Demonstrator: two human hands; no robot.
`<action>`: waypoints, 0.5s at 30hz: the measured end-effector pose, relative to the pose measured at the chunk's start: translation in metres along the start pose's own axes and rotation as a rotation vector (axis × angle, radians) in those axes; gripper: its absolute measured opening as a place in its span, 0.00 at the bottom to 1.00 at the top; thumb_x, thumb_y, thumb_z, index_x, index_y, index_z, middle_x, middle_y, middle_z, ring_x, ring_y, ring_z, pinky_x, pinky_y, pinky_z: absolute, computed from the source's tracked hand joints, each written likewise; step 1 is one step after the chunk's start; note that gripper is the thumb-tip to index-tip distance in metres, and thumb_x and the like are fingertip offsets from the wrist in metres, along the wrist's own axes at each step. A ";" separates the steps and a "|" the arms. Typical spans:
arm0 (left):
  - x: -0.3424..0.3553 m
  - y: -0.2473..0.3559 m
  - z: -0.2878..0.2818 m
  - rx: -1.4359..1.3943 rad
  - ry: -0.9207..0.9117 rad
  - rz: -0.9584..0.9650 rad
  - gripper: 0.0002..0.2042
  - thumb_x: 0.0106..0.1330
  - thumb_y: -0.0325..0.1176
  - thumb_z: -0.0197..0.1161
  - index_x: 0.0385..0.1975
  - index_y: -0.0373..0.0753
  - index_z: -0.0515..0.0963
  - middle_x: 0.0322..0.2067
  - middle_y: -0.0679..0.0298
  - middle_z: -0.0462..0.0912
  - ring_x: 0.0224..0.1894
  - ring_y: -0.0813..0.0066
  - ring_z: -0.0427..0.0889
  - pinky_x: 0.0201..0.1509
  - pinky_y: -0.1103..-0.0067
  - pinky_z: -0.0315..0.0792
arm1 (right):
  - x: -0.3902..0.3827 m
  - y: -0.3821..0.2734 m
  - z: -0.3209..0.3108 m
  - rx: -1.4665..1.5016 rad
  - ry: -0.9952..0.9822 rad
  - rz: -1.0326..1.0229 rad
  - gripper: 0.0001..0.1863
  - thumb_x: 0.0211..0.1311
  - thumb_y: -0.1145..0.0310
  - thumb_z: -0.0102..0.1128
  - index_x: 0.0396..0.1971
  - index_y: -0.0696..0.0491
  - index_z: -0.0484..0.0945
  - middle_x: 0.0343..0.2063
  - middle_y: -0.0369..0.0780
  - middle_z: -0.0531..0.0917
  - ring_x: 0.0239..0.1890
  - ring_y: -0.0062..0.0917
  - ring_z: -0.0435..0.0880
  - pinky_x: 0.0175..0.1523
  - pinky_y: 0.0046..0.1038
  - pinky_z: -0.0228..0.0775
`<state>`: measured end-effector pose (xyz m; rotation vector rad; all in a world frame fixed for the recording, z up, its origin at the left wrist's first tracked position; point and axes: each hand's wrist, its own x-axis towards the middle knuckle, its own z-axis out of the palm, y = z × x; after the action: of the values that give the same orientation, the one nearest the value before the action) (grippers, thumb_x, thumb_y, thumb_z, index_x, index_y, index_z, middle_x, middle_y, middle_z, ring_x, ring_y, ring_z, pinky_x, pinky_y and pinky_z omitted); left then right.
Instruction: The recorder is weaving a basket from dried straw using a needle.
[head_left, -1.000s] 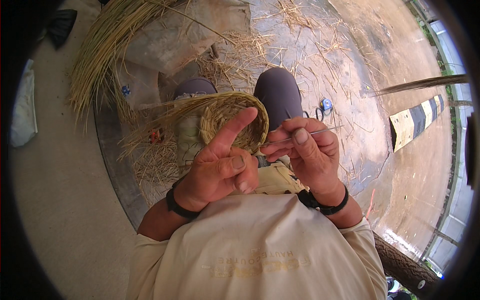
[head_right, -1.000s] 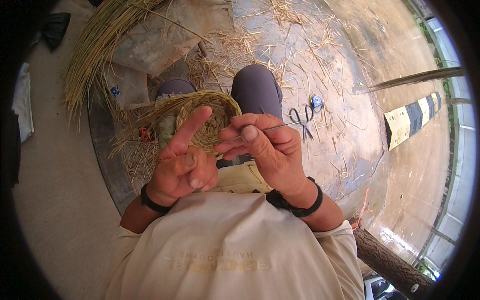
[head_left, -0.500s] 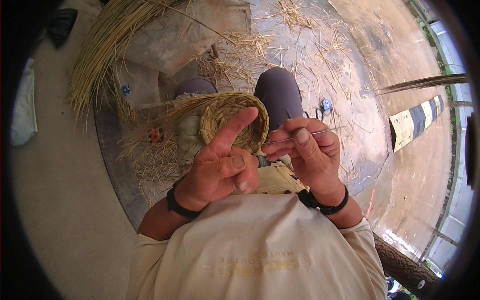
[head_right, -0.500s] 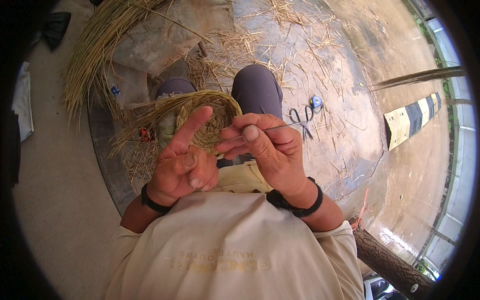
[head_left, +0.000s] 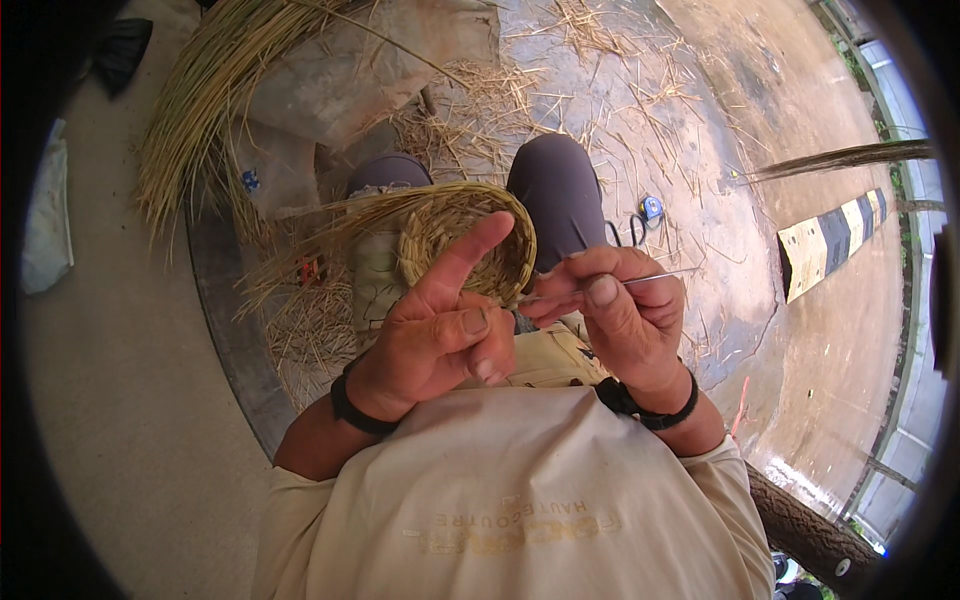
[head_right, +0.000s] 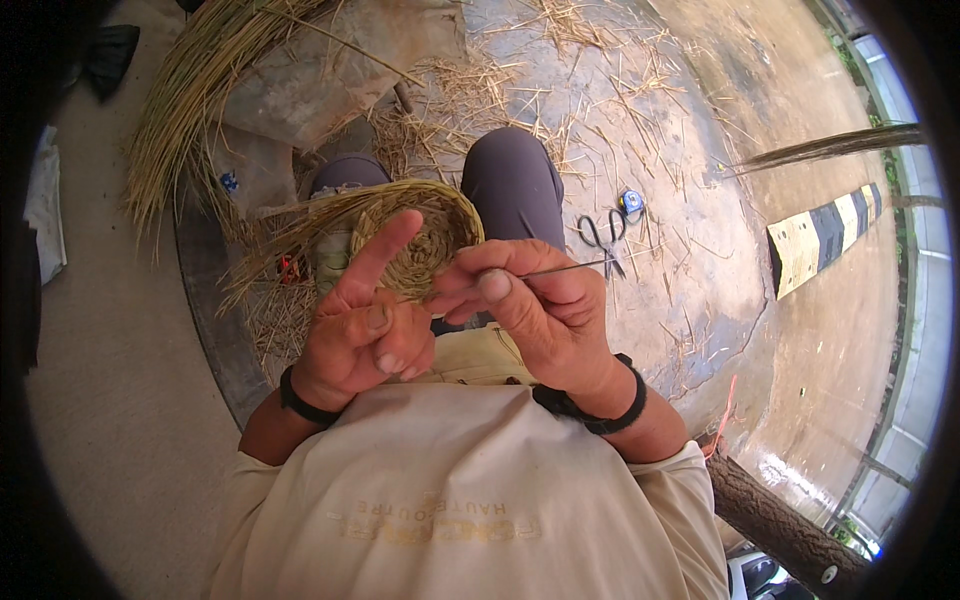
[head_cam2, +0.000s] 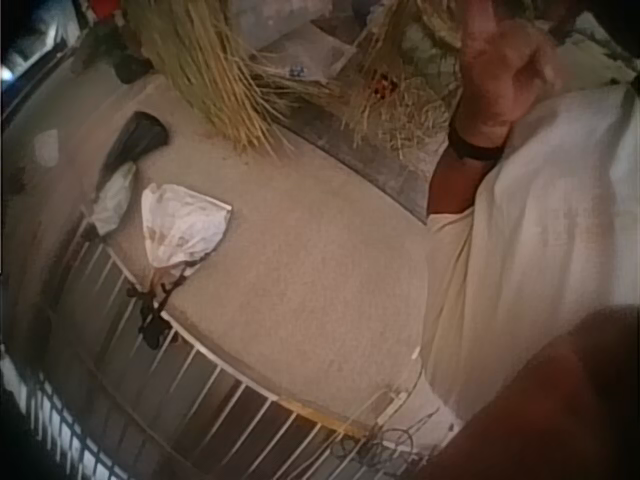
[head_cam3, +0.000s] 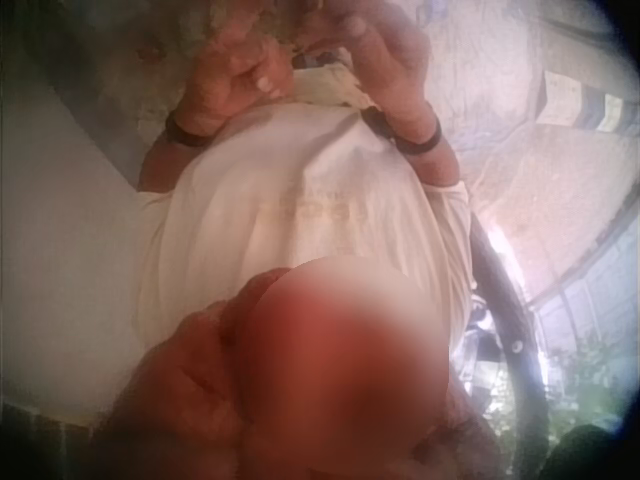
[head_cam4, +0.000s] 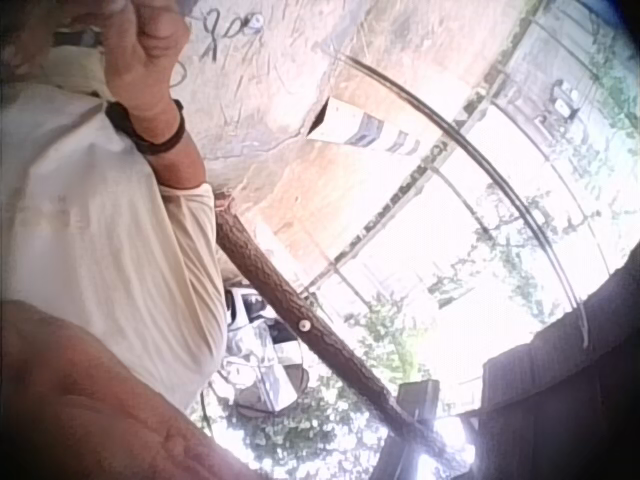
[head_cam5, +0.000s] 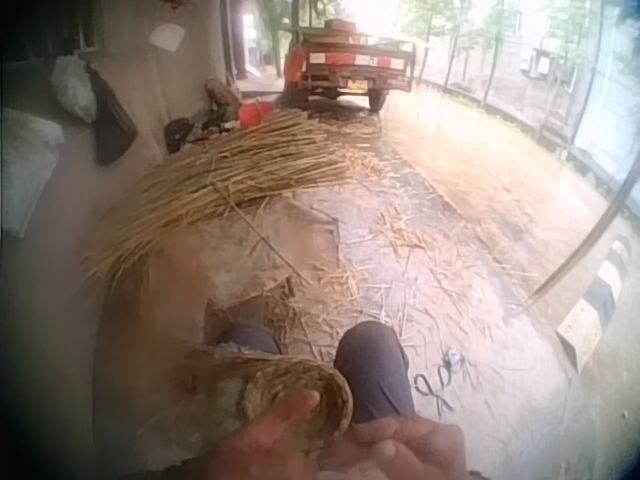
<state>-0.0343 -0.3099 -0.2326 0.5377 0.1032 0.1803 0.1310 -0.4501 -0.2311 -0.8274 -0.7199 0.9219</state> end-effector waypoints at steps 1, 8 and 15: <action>0.000 0.000 -0.001 -0.001 -0.003 0.000 0.38 0.76 0.32 0.54 0.80 0.45 0.40 0.20 0.65 0.75 0.21 0.78 0.72 0.30 0.74 0.72 | 0.000 -0.001 0.000 -0.014 -0.002 -0.006 0.13 0.78 0.75 0.51 0.53 0.67 0.76 0.45 0.50 0.86 0.45 0.34 0.90 0.47 0.31 0.86; -0.003 0.000 -0.006 0.069 0.060 -0.047 0.31 0.78 0.33 0.56 0.76 0.39 0.52 0.26 0.64 0.80 0.27 0.78 0.77 0.34 0.74 0.74 | -0.002 -0.008 0.003 -0.147 -0.066 -0.089 0.12 0.75 0.79 0.52 0.52 0.67 0.78 0.43 0.51 0.87 0.45 0.33 0.89 0.49 0.30 0.84; -0.006 -0.003 -0.012 0.118 0.075 -0.029 0.13 0.78 0.32 0.57 0.56 0.35 0.76 0.31 0.62 0.82 0.33 0.77 0.80 0.38 0.77 0.75 | -0.003 -0.012 0.002 -0.197 -0.144 -0.126 0.13 0.75 0.81 0.51 0.54 0.66 0.77 0.43 0.50 0.87 0.48 0.34 0.88 0.52 0.31 0.84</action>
<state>-0.0412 -0.3073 -0.2443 0.6472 0.1950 0.1669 0.1330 -0.4563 -0.2209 -0.8838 -0.9892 0.8111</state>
